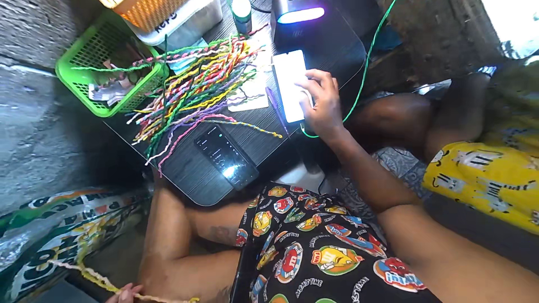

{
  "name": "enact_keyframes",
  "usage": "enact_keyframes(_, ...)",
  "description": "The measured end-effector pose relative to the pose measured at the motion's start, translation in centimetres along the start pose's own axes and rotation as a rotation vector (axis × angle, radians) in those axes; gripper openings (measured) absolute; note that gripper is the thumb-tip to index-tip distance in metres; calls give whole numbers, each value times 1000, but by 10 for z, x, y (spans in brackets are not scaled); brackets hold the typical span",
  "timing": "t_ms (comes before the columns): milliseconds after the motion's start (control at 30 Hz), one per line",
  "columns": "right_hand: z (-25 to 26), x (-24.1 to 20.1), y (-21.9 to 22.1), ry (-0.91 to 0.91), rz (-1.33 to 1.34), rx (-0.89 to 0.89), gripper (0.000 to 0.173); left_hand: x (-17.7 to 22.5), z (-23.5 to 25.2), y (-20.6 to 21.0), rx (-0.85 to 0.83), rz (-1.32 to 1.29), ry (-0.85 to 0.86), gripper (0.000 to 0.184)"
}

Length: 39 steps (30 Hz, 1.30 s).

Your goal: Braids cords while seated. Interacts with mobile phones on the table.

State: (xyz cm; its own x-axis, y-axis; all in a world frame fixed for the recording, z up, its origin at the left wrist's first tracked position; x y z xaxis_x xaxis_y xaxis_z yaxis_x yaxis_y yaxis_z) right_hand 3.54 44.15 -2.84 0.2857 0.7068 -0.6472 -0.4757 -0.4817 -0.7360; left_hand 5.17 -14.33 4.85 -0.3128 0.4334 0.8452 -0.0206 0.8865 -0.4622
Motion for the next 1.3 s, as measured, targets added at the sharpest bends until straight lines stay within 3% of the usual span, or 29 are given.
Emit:
enact_keyframes(100,-10,-69,5,-236,244,-59,24,12,1,3,3,-13,24,19)
enact_keyframes(167,-29,-124,19,-394,427,-219,24,31,-6,19,-22,-101,77,24)
enact_keyframes(233,-58,-178,39,-507,585,-429,20,48,-18,43,-101,-226,102,29)
enact_keyframes(367,-107,-242,71,-600,778,-1067,36,59,-50,98,-297,-472,111,20)
enact_keyframes(500,-141,-263,77,-406,945,-1496,31,39,-76,124,-584,-746,122,20)
enact_keyframes(633,-176,-267,78,-193,1153,-1729,22,28,-98,130,-701,-1049,72,19)
enact_keyframes(767,-195,-272,82,-43,1186,-1755,16,15,-102,130,-808,-1162,120,16)
enact_keyframes(867,-198,-277,82,-149,1097,-1672,16,6,-102,126,-779,-1073,221,17)
enact_keyframes(1000,-194,-280,82,-344,950,-1315,14,1,-99,107,-434,-777,264,15)
enact_keyframes(1067,-191,-281,82,-360,873,-1146,14,3,-100,100,-232,-630,258,6)
enact_keyframes(1133,-193,-276,88,-290,822,-1065,17,7,-100,98,-100,-440,300,13)
enact_keyframes(1200,-196,-272,93,-196,771,-1065,18,8,-99,98,-68,-345,292,12)
enact_keyframes(1300,-193,-278,87,-276,711,-1073,20,13,-99,96,-115,-376,228,8)
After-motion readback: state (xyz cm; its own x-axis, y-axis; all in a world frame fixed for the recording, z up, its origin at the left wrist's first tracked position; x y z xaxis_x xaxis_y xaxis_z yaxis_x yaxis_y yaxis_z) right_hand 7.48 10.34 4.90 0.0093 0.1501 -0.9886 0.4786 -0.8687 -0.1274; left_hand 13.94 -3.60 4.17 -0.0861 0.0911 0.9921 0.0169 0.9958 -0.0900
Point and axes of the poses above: each hand's wrist, its own z-axis towards the middle knuckle, its own y-axis out of the palm, x = y × z, the point moved 5 cm from there along z, towards the middle knuckle, and after that the axes turned 2 degrees about -z, right-handed, at the moved point
